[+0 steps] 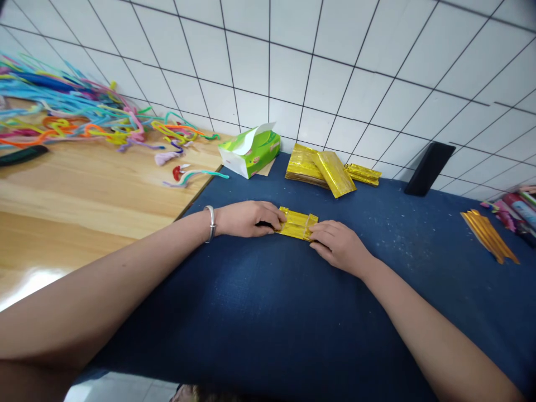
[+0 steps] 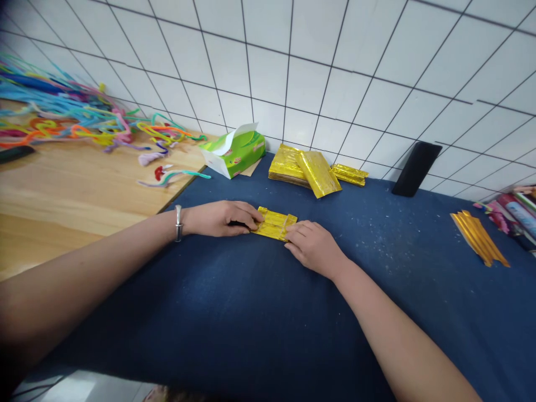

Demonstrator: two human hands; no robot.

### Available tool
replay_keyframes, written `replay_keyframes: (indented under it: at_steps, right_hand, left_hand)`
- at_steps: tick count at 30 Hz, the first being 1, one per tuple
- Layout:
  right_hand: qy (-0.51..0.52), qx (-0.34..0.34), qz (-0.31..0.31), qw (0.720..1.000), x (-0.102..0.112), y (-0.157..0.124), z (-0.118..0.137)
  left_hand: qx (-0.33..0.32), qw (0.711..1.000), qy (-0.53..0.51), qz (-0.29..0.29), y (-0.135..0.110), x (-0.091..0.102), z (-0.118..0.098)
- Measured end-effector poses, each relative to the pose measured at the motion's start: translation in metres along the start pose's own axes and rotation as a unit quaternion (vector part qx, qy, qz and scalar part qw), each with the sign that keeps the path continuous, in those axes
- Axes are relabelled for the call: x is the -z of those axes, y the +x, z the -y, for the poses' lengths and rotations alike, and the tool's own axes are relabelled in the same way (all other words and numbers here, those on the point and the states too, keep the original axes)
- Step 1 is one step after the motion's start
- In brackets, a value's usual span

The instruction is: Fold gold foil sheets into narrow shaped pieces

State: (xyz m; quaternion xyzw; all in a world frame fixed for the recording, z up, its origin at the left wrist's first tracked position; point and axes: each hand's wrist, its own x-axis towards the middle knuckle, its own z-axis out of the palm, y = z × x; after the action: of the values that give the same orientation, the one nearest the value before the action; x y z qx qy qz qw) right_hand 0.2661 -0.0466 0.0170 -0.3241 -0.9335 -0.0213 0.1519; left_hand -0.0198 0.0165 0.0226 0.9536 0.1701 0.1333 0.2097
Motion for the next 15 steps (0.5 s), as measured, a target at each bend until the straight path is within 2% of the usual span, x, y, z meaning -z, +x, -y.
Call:
replay_keyframes:
  at_steps: [8, 15]
  right_hand:
    - [-0.068, 0.05, -0.027, 0.996, -0.01, -0.002, 0.002]
    - [-0.067, 0.005, -0.032, 0.997, -0.012, 0.002, 0.003]
  left_hand:
    - [0.0, 0.999, 0.042, -0.006, 0.001, 0.001, -0.005]
    - [0.001, 0.998, 0.064, -0.02, 0.002, -0.001, -0.007]
